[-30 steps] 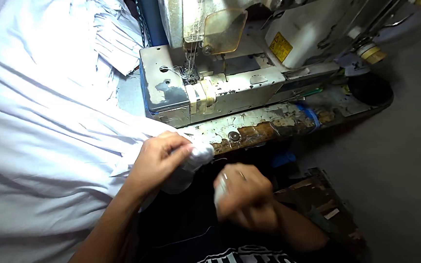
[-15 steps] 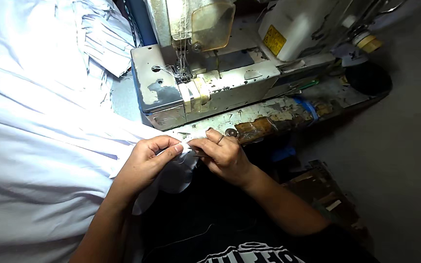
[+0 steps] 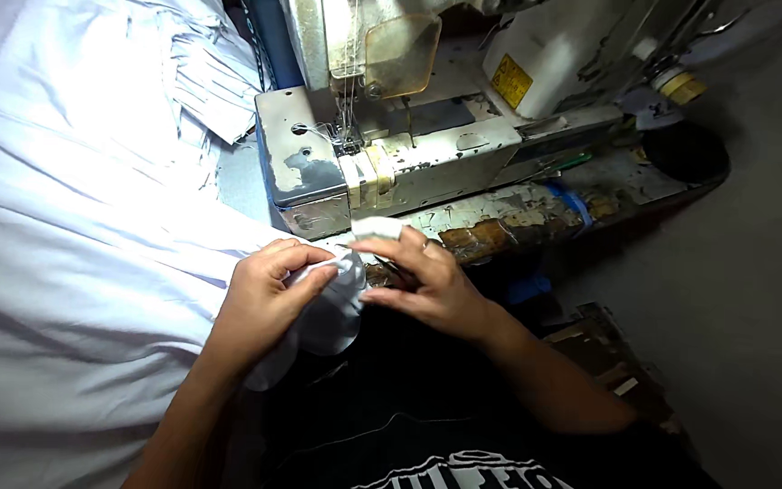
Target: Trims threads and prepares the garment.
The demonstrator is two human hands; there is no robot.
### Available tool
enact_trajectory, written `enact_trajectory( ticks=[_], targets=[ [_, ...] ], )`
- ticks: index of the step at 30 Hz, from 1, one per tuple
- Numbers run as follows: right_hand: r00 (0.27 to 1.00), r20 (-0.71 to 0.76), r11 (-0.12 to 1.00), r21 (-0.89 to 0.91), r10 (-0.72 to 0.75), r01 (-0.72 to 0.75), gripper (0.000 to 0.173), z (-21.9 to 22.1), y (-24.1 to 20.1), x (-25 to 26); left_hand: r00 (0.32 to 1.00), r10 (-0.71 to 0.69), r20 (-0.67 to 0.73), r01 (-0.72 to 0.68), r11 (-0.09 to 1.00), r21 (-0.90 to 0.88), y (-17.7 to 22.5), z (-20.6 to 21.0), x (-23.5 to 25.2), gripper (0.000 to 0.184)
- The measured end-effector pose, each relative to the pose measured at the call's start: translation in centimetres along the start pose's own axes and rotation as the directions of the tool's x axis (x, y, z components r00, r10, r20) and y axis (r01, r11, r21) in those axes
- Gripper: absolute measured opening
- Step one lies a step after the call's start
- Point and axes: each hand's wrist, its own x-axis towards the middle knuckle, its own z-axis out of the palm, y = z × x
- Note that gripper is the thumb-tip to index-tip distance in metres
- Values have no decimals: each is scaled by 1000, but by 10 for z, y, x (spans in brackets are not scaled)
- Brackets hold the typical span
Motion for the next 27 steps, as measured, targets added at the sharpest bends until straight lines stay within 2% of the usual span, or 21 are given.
enact_trajectory(
  ticks=[1, 3, 5, 6, 8, 11, 16, 20, 23, 25, 27],
  targets=[
    [999, 16, 998, -45, -41, 42, 37, 2, 5, 8, 992, 108, -61, -99, 985, 143, 8, 2, -3, 15],
    [991, -6, 985, -112, -131, 129, 19, 11, 16, 14, 934, 315, -167, -241, 903, 355, 21, 6, -8, 15],
    [969, -152, 969, -185, -193, 164, 9, 19, 22, 8, 870, 432, -237, -285, 834, 472, 17, 17, -14, 13],
    [951, -243, 967, -212, -193, 143, 8, 22, 24, 3, 868, 439, -234, -293, 832, 471, 10, 25, -19, 14],
    [915, -377, 973, -222, -141, 58, 9, 23, 28, -8, 897, 402, -184, -313, 872, 377, -7, 41, -30, 19],
    [881, -471, 992, -124, -46, -15, 17, 26, 33, -18, 924, 346, -161, -312, 928, 204, -14, 49, -35, 30],
    [862, -506, 998, -57, 2, -36, 15, 32, 36, -21, 910, 313, -273, -304, 950, 75, -1, 49, -13, 19],
    [850, -522, 997, 8, 70, -78, 18, 40, 30, -21, 931, 272, -242, -254, 962, 102, 3, 64, 4, 18],
    [856, -514, 998, -3, 52, -63, 18, 41, 29, -24, 944, 243, -224, -234, 970, 64, -2, 67, 9, 17],
    [859, -510, 998, -18, 43, -60, 16, 40, 31, -26, 949, 205, -240, -201, 979, 40, -8, 56, 6, 21],
    [857, -513, 997, -25, 51, -74, 14, 37, 35, -27, 947, 87, -310, -104, 994, -37, -13, 33, -3, 20]
  ],
)
